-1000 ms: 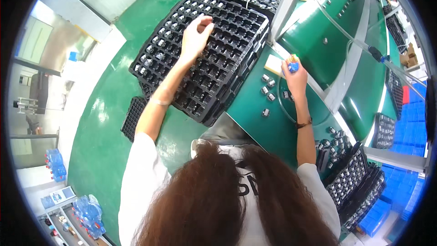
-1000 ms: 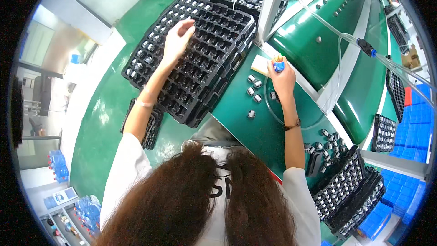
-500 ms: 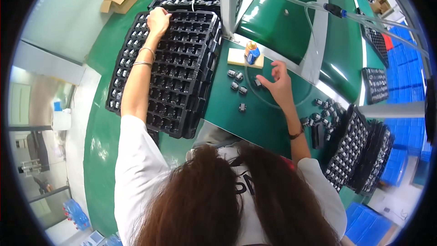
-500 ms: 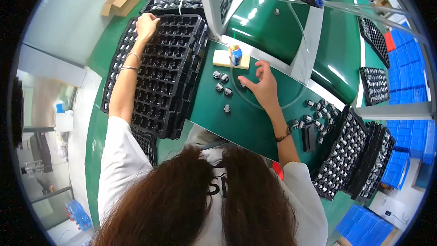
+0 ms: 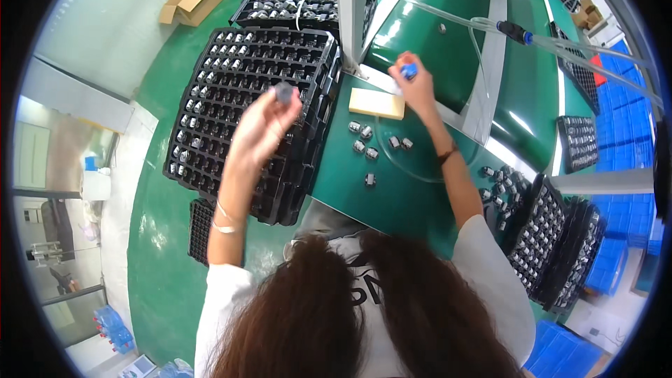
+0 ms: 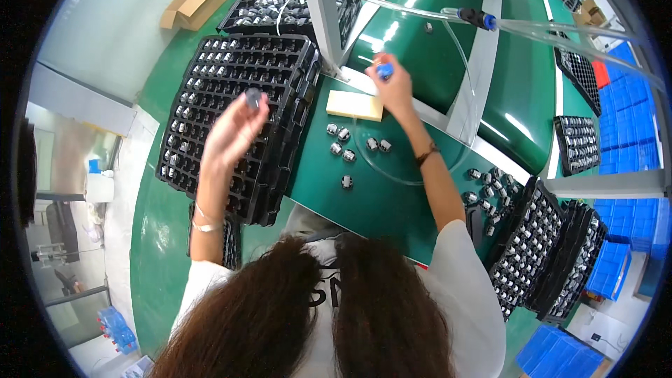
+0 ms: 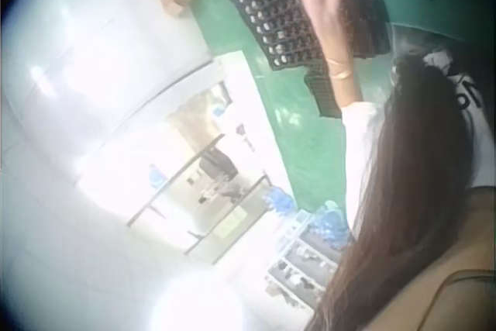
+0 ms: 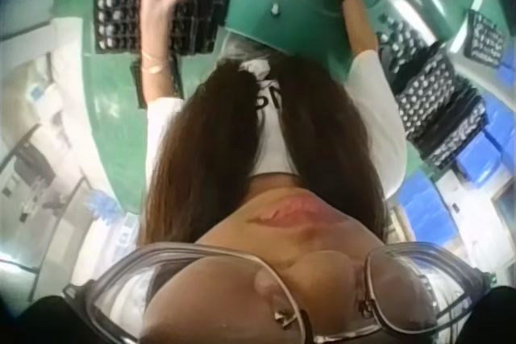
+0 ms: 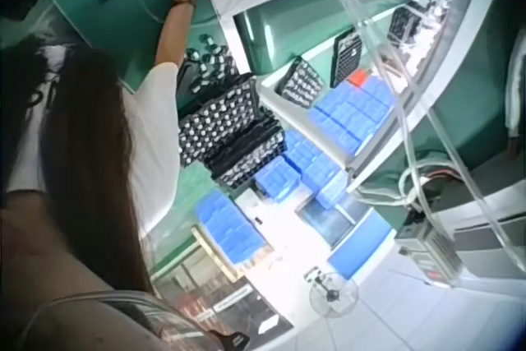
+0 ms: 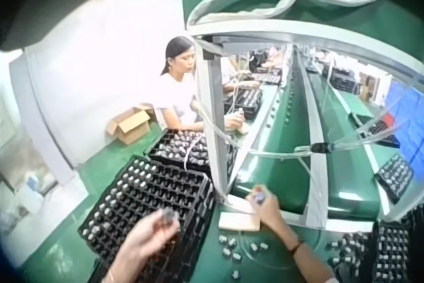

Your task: Applying blue adhesive tape to small electronic components and placing them into a tray.

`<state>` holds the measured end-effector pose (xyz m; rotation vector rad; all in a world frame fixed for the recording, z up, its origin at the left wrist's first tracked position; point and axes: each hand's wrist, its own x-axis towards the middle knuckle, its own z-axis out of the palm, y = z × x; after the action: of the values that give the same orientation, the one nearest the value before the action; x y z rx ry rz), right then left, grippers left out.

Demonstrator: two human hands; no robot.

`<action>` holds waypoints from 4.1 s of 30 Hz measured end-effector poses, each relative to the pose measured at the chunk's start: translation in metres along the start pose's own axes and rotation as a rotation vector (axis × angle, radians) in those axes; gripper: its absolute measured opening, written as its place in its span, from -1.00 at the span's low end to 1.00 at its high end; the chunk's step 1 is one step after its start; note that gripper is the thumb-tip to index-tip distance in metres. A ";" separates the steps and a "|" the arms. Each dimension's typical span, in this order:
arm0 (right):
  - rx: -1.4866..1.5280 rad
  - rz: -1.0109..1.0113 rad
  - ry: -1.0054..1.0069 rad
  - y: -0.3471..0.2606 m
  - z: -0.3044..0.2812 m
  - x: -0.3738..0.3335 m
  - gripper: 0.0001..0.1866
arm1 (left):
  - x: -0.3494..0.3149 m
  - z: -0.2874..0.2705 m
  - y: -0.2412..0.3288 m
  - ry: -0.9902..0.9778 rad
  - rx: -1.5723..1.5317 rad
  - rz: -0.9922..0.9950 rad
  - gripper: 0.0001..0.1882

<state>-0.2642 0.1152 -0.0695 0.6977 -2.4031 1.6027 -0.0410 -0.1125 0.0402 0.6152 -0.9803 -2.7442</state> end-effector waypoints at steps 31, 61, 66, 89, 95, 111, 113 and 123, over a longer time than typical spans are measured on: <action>0.774 0.233 -0.375 -0.134 -0.034 -0.104 -0.82 | -0.059 0.039 -0.115 -0.090 0.446 0.195 -0.67; -0.122 -0.139 -0.056 -0.036 0.005 -0.056 -0.65 | 0.008 -0.024 0.014 0.178 1.026 0.704 -0.74; -0.159 -0.037 -0.149 -0.062 -0.001 -0.059 -0.51 | 0.090 -0.068 0.067 0.469 1.624 0.912 -0.72; -0.051 -0.063 -0.120 -0.044 -0.001 -0.051 -0.46 | -0.007 0.013 0.006 -0.104 0.258 0.020 -0.81; -0.066 -0.112 -0.135 -0.048 -0.003 -0.053 -0.66 | -0.073 0.013 -0.079 -0.086 -0.028 -0.207 -0.73; -0.108 0.044 0.085 0.033 -0.030 0.061 -0.64 | -0.081 0.018 -0.120 -0.088 -0.137 -0.270 -0.63; -0.342 0.060 0.135 0.056 -0.041 0.080 -0.62 | -0.078 0.019 -0.119 -0.100 -0.151 -0.277 -0.59; -0.479 -0.188 0.348 0.068 -0.043 0.075 -0.59 | -0.061 0.018 -0.124 -0.088 -0.098 -0.214 -0.62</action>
<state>-0.3672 0.1543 -0.0787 0.4866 -2.2503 0.9292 0.0047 0.0104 -0.0060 0.6208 -0.8346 -3.0097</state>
